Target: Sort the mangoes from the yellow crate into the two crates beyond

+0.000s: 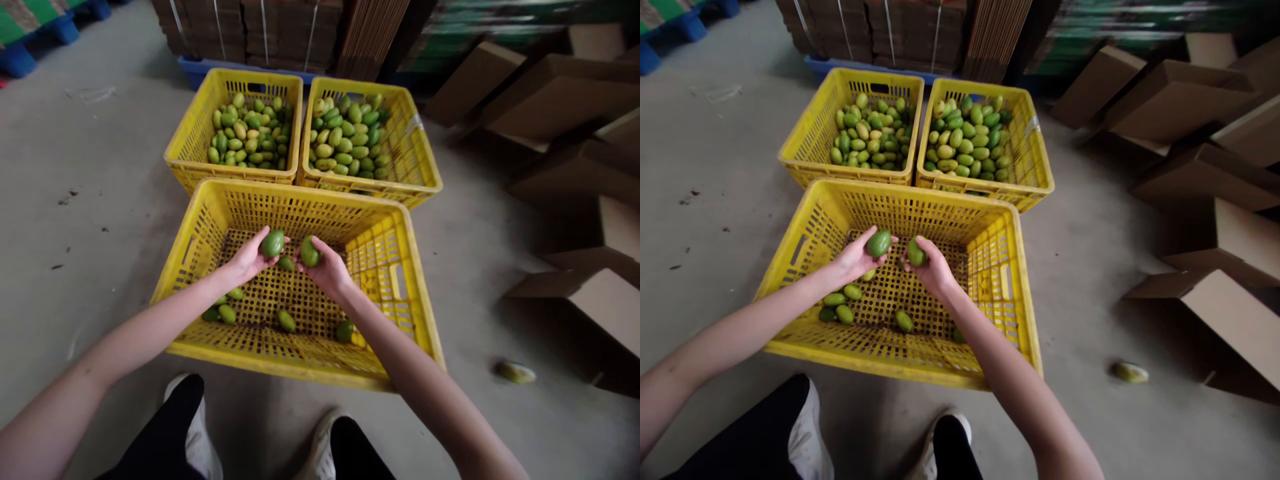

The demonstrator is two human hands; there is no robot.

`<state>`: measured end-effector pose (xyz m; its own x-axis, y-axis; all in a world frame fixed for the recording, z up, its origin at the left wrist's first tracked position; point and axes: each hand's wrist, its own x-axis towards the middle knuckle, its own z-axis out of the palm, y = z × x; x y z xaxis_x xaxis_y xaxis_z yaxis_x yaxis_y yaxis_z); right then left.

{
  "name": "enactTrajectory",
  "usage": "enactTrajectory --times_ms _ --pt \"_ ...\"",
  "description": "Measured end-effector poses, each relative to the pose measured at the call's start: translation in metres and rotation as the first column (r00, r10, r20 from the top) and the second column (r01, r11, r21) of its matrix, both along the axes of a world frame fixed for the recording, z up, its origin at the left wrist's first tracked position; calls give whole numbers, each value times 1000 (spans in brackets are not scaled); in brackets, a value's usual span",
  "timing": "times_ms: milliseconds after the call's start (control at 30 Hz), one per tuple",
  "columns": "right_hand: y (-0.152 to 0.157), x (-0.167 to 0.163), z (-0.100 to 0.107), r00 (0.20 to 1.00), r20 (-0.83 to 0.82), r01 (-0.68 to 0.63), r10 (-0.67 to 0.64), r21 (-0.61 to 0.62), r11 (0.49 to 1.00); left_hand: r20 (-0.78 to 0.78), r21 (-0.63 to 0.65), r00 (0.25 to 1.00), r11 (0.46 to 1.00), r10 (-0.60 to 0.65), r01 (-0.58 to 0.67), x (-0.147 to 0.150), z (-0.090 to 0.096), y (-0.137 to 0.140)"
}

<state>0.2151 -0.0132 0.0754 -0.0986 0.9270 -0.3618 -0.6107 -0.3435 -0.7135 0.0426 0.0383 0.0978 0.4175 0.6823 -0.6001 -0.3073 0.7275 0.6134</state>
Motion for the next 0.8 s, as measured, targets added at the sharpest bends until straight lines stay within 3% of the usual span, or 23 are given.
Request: enactTrajectory --times_ms 133,200,267,300,367,433,500,567,667,700,733,800 --pt "8 6 -10 997 69 36 -28 -124 992 -24 -16 997 997 -79 79 3 -13 1" --pt "11 10 -12 986 152 -32 69 -232 972 -100 3 973 978 -207 208 6 -24 -8" --pt "13 15 -13 958 218 -110 188 -328 938 -198 9 906 924 -374 383 6 -38 -26" --pt "12 17 -13 942 245 -133 228 -352 927 -220 13 868 888 -445 459 5 -45 -38" --pt "11 23 -13 910 306 -156 279 -370 916 -385 13 687 741 -616 672 -2 -61 -62" --pt "9 29 -14 869 371 -177 329 -388 904 -525 -3 526 619 -670 785 -10 -73 -78" --pt "8 35 -17 821 422 -208 385 -406 890 -629 -25 389 517 -673 855 -18 -74 -79" --pt "9 38 -22 769 464 -248 440 -417 874 -675 -22 335 472 -657 881 -23 -54 -58" --pt "11 38 -31 693 519 -310 501 -412 857 -734 97 408 511 -543 854 -22 14 9" --pt "11 37 -33 673 530 -332 516 -407 851 -764 197 486 564 -423 802 -21 42 37" --pt "10 35 -35 657 537 -353 529 -401 845 -767 393 625 660 -150 640 -19 70 65" --pt "8 33 -37 632 545 -388 550 -391 834 -721 552 686 678 97 485 -19 114 114"
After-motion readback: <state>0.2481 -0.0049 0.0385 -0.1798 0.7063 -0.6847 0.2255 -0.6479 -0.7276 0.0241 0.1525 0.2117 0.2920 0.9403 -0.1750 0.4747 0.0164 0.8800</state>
